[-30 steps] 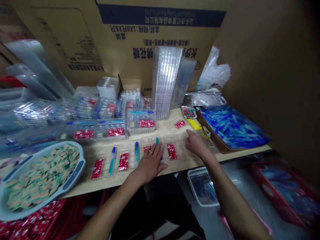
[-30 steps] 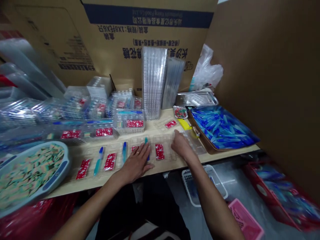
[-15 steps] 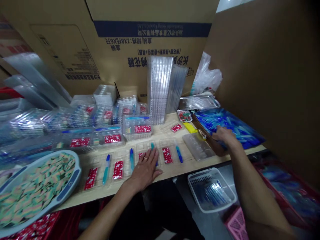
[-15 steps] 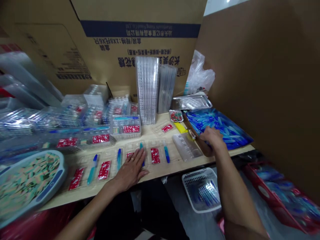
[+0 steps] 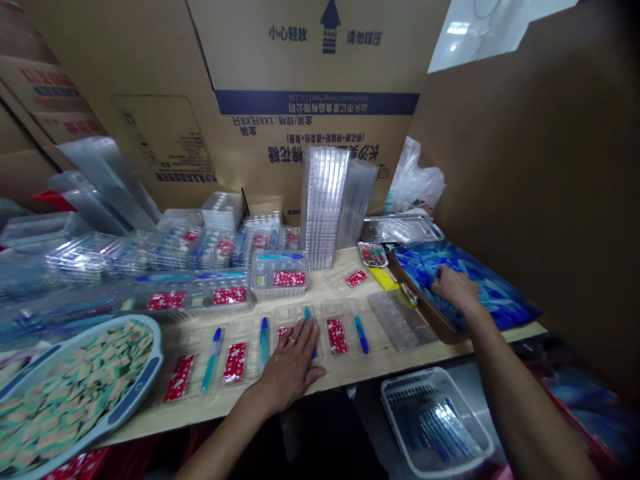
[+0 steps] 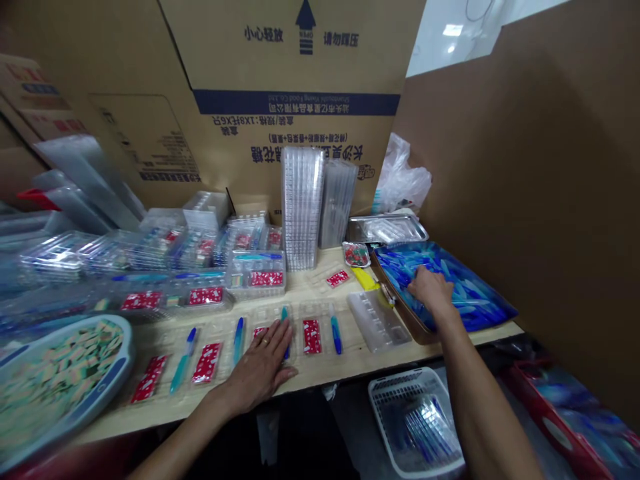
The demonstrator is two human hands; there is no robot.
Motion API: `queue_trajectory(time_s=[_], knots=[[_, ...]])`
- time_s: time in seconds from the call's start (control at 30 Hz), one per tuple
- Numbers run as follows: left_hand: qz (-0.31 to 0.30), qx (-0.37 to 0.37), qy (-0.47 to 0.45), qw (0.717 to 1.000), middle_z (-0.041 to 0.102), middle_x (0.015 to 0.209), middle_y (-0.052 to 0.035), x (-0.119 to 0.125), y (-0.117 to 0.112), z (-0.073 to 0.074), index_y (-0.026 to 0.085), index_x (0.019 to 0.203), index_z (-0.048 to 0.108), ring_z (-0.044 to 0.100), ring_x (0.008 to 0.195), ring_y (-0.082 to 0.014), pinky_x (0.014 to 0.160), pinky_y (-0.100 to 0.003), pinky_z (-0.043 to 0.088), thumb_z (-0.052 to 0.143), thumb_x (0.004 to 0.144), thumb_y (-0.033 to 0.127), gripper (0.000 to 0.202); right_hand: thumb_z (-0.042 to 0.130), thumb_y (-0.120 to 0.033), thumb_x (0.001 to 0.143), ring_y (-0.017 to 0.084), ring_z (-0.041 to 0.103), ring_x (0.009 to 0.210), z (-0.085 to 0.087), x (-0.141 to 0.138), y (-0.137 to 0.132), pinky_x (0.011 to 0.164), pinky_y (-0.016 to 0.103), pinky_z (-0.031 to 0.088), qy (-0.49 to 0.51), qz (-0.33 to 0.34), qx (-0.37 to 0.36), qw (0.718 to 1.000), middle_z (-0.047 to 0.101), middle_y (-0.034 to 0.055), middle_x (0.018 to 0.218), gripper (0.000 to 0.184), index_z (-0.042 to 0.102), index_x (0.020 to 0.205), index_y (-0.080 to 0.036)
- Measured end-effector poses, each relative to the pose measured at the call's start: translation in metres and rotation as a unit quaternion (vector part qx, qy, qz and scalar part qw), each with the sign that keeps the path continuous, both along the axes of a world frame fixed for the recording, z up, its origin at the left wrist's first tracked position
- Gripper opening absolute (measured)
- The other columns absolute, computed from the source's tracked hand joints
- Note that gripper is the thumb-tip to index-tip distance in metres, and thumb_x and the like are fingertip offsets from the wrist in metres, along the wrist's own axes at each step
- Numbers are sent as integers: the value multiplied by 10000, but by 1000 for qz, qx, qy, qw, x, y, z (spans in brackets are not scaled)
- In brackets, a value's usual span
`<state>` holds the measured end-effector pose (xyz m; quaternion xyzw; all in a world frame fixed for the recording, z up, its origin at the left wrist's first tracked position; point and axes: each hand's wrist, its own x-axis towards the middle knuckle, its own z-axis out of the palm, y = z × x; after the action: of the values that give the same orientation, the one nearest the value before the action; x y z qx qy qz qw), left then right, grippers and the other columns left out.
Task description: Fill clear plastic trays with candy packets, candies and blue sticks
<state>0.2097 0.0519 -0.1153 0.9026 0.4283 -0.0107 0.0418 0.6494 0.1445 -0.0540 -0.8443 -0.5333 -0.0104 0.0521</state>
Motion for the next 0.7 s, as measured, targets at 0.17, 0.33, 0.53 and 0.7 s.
queue_trajectory(time_s=[0.17,0.33,0.53,0.7], knots=[[0,-10,-3,1000,113,1686,-138,0,0,0,182,1627,161,116,1565,-311,1245,-487,239,414,1011,553,762,429,-174,968,285,634,1058,26,-77,22,848,336,417,-84,229,48,969,679,190,1167,329,585,1253,-119],[2,-6,-15,1000,121,1687,-143,0,-2,-2,198,1628,147,118,1567,-315,1241,-505,239,462,1000,533,779,532,-141,935,305,583,1169,16,-161,65,1043,443,340,-120,389,-20,913,652,181,1223,327,602,1254,-140],[1,-16,-38,999,160,1682,-147,1,-4,-6,188,1624,173,135,1563,-328,1245,-516,226,516,982,522,800,638,-368,975,274,596,1165,4,-174,77,1012,494,483,-106,375,-16,921,597,131,1316,388,598,1294,-150],[2,-33,-62,998,163,1676,-167,2,-2,-4,174,1624,178,134,1562,-345,1233,-544,224,485,979,570,817,649,-386,977,243,633,1101,8,-163,42,931,442,562,-72,355,34,931,605,120,1299,385,604,1286,-161]])
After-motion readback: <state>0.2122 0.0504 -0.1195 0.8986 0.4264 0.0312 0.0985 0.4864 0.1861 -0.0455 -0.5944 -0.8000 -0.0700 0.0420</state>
